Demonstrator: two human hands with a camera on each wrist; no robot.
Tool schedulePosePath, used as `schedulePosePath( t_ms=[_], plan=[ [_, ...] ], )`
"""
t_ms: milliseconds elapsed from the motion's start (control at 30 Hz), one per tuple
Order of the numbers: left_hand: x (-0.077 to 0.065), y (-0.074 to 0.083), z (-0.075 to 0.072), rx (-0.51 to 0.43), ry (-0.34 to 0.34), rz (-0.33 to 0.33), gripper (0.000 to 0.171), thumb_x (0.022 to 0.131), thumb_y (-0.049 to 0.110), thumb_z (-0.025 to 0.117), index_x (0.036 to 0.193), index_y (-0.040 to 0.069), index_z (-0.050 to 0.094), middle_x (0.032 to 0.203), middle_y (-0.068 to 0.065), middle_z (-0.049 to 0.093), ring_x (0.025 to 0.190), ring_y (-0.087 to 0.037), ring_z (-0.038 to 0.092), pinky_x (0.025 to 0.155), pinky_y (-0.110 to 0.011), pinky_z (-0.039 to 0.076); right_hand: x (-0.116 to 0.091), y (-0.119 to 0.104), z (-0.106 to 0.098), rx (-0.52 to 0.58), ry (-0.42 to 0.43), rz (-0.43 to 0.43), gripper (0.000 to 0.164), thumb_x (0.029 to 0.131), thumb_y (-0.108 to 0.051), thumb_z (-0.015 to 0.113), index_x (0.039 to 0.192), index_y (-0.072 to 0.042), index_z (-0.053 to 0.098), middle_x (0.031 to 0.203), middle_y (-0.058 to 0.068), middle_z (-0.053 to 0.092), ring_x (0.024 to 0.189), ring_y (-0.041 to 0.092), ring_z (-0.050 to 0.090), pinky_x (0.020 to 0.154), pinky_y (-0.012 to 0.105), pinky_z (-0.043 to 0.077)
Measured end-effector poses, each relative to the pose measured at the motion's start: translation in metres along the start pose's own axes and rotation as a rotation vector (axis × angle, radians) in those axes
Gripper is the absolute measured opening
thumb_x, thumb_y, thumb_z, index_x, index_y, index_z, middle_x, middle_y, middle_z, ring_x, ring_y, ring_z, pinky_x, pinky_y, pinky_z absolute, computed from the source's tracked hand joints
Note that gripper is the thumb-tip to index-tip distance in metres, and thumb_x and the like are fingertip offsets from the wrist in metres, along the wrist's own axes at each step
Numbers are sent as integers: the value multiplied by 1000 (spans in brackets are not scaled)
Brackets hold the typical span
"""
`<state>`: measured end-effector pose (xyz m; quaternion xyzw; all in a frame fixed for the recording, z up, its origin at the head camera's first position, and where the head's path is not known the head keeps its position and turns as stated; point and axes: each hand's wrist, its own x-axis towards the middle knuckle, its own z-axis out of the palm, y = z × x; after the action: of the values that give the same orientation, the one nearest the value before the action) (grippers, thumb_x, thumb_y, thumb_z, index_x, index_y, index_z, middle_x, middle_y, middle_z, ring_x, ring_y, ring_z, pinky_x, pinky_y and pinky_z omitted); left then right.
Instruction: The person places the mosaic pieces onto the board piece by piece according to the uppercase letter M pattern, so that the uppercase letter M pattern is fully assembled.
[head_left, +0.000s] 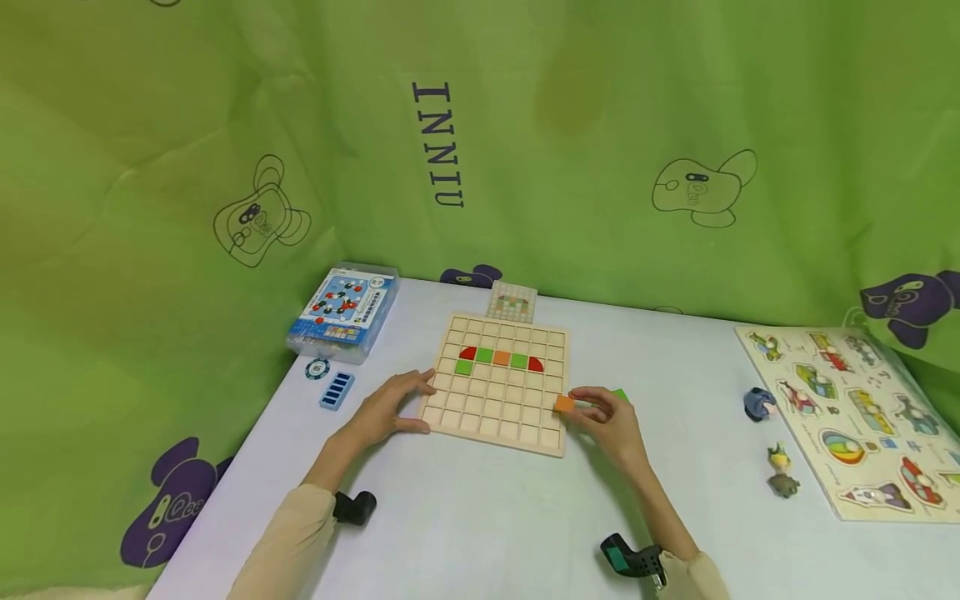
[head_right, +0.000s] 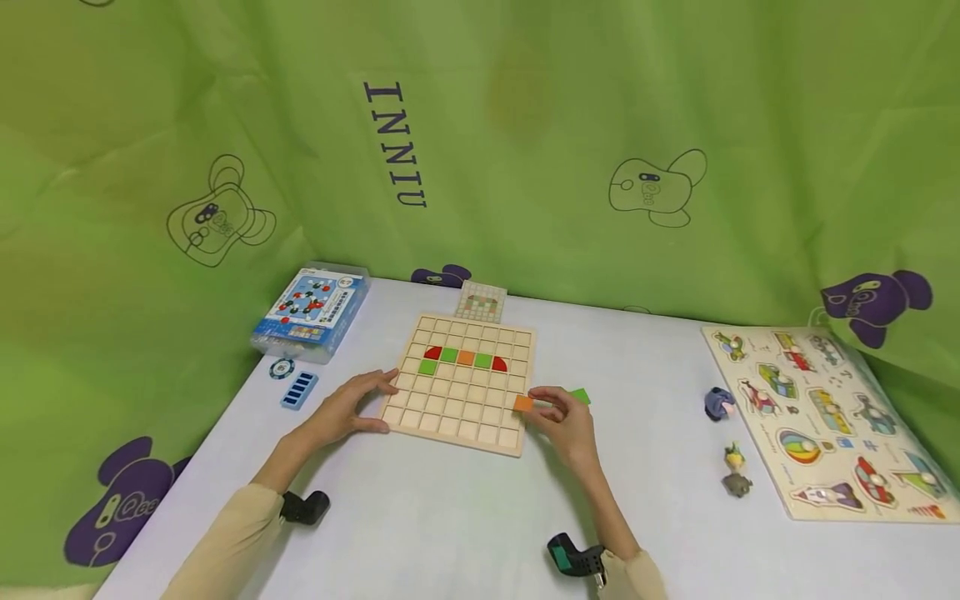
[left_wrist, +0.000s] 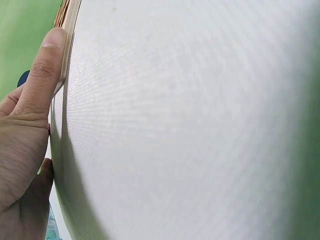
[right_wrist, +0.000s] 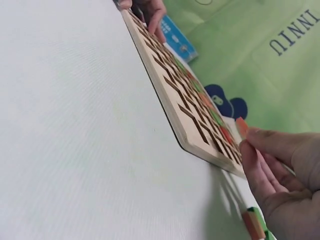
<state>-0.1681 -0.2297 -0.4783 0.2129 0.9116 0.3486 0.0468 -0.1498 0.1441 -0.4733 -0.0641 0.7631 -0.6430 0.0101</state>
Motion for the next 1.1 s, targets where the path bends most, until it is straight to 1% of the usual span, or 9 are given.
schedulePosePath(
  t_ms=[133,233,333,533,700,800,933,1033,1100],
  plan=[
    [2,0,0,1,-6,5,57,70,26,83,121,12,60,151,-3,39,139,-34,31,112,-55,27,9,3,9,9,-49,-20,33,83,6,69,115,8,59,117,26,61,86,12,68,74,15,54],
    [3,0,-1,5,-9,4,57,70,25,83,121,12,60,151,-3,39,139,-34,31,112,-54,28,15,6,15,23,-54,-35,32,83,7,69,114,10,59,116,27,61,88,19,68,76,16,54],
    [3,1,0,3,-13,2,57,70,25,83,121,12,60,151,-4,39,139,-34,31,112,-55,28,19,9,22,41,-33,-40,32,82,8,69,113,10,59,115,28,61,88,21,69,76,15,54],
    [2,0,0,21,-12,-2,57,69,27,83,121,13,61,150,-3,39,138,-33,32,111,-55,29,27,5,40,53,-5,6,35,82,6,71,114,9,58,114,25,61,85,14,69,70,14,54],
    [1,-1,0,26,-8,-3,58,69,27,83,121,12,60,150,-4,39,138,-34,32,112,-54,28,36,2,64,31,-16,25,35,81,3,73,113,6,59,110,21,63,88,24,69,70,13,53],
    [1,-1,-1,24,-7,-1,58,69,26,82,121,12,60,150,-5,39,138,-35,32,112,-55,28,40,-1,82,34,-23,-5,34,80,5,74,111,7,61,108,20,64,88,30,69,71,16,55],
    [0,-1,-1,15,-5,-3,57,69,26,83,120,12,60,151,-4,39,138,-35,32,112,-55,27,43,-7,106,15,-1,-85,32,77,8,75,106,10,61,103,22,65,83,32,69,69,21,58],
    [0,-1,-1,13,-6,1,56,70,27,82,120,12,60,151,-4,39,138,-35,32,112,-55,27,45,-9,121,-41,16,-146,31,76,9,75,103,11,61,98,23,66,79,32,68,68,22,58],
    [0,0,-1,12,-7,7,56,71,27,82,120,12,60,151,-4,39,138,-36,32,112,-55,27,47,-10,128,-76,25,-165,30,75,9,76,101,11,62,95,22,67,77,30,68,66,21,58]
  ],
)
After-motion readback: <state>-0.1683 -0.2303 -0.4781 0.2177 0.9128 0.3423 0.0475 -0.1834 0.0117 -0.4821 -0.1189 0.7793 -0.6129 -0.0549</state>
